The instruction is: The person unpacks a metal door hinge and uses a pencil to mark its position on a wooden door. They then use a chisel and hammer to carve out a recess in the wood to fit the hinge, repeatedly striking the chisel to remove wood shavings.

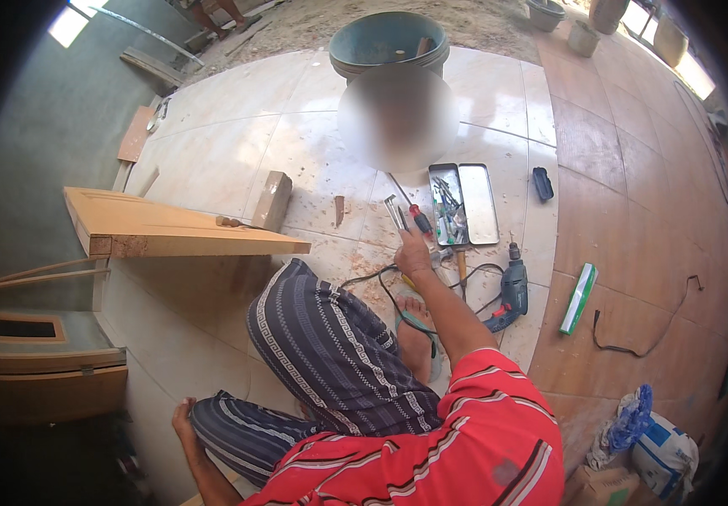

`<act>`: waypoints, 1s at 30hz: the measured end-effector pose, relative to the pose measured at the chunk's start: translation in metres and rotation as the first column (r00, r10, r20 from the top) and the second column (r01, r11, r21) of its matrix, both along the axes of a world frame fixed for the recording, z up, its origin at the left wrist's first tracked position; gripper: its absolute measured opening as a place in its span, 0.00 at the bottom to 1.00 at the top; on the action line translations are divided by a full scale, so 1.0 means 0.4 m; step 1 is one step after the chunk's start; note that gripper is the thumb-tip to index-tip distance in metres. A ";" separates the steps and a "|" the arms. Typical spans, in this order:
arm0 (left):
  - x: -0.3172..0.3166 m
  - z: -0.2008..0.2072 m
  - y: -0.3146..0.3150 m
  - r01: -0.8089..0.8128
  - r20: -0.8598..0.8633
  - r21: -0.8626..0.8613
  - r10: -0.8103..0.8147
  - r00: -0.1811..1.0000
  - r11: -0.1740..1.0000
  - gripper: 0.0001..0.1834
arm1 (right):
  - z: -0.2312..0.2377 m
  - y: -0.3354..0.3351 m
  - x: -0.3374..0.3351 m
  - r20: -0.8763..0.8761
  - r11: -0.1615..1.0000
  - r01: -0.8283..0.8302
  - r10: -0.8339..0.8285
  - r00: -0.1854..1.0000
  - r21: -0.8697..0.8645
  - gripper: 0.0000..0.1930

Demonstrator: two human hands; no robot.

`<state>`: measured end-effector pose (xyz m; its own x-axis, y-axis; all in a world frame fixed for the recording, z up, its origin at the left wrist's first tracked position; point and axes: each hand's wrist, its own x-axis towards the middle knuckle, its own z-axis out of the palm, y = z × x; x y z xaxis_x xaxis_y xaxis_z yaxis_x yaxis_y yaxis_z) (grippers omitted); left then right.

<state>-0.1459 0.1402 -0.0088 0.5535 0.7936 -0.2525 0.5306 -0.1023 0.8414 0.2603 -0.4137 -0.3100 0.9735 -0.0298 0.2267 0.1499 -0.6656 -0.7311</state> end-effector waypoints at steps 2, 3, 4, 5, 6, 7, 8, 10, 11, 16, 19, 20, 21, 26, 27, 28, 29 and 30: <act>0.020 -0.002 -0.009 0.002 0.017 -0.018 -0.001 1.000 1.000 0.22 | -0.012 0.038 -0.004 -0.067 1.000 -0.006 0.008 0.998 0.029 0.22; 0.024 -0.003 -0.008 -0.001 0.022 -0.026 0.001 1.000 1.000 0.22 | -0.017 0.057 -0.007 -0.103 0.999 -0.011 0.016 0.995 0.045 0.22; 0.023 -0.006 0.000 0.001 0.011 -0.016 -0.001 1.000 1.000 0.22 | -0.021 0.076 -0.006 -0.123 0.999 -0.005 0.010 0.992 0.039 0.21; 0.023 -0.006 0.004 0.002 -0.001 -0.005 -0.002 1.000 1.000 0.21 | -0.025 0.092 -0.008 -0.107 1.000 -0.002 0.003 0.994 0.011 0.21; 0.016 -0.008 0.012 0.001 -0.014 0.002 -0.001 1.000 1.000 0.21 | -0.023 0.106 -0.012 -0.091 1.000 -0.001 -0.001 0.996 -0.021 0.21; 0.019 -0.004 0.003 -0.001 -0.043 0.050 0.004 0.999 0.999 0.21 | -0.008 0.113 -0.014 -0.072 0.998 -0.003 -0.001 0.997 -0.058 0.20; 0.023 -0.004 -0.008 -0.004 -0.073 0.099 0.012 0.997 0.995 0.21 | 0.008 0.112 -0.022 -0.055 0.995 0.031 -0.036 0.998 -0.100 0.19; 0.054 0.016 -0.066 0.035 -0.120 0.290 0.000 0.993 0.957 0.22 | 0.085 0.125 -0.023 0.003 0.982 0.077 -0.078 0.997 -0.172 0.17; 0.095 0.043 -0.097 0.089 -0.148 0.431 -0.027 0.989 0.898 0.22 | 0.083 0.119 -0.016 0.008 0.995 0.098 -0.099 0.995 0.022 0.17; 0.227 0.107 -0.281 0.132 0.029 0.710 -0.217 0.976 0.691 0.20 | 0.418 0.044 -0.038 -0.269 0.245 0.196 0.310 0.912 0.949 0.29; 0.334 0.131 -0.490 0.236 0.169 0.559 -0.389 0.906 0.794 0.20 | 0.607 0.015 -0.066 -0.127 0.128 0.079 0.434 0.892 0.989 0.33; 0.359 0.137 -0.551 0.304 0.215 0.545 -0.481 0.850 0.781 0.21 | 0.661 0.015 -0.076 -0.120 0.112 0.075 0.480 0.869 0.991 0.30; 0.385 0.148 -0.608 0.378 0.254 0.555 -0.583 0.772 0.741 0.21 | 0.711 0.024 -0.089 -0.108 0.093 0.068 0.531 0.840 0.993 0.28; 0.491 0.307 -0.860 0.622 0.419 0.383 -0.728 0.542 0.683 0.23 | 0.928 0.100 -0.225 0.066 -0.007 -0.082 0.672 0.738 0.997 0.14; 0.504 0.309 -0.869 0.604 0.435 0.424 -0.737 0.518 0.675 0.22 | 0.961 0.115 -0.260 0.100 -0.023 -0.114 0.673 0.733 0.993 0.13; 0.515 0.301 -0.873 0.589 0.448 0.461 -0.747 0.491 0.664 0.21 | 0.989 0.133 -0.293 0.129 -0.032 -0.144 0.660 0.740 0.989 0.14; 0.516 0.294 -0.869 0.575 0.457 0.493 -0.757 0.467 0.653 0.21 | 1.005 0.148 -0.323 0.153 -0.039 -0.168 0.647 0.747 0.985 0.16; 0.507 0.285 -0.863 0.558 0.482 0.473 -0.730 0.485 0.682 0.20 | 0.990 0.162 -0.343 0.169 -0.002 -0.213 0.614 0.771 0.977 0.18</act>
<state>0.0570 -0.2050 0.1052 0.8810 0.1271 0.4557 -0.3670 -0.4242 0.8278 0.1230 -0.3490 0.0861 0.8932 0.4184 0.1648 -0.1812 0.6703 -0.7197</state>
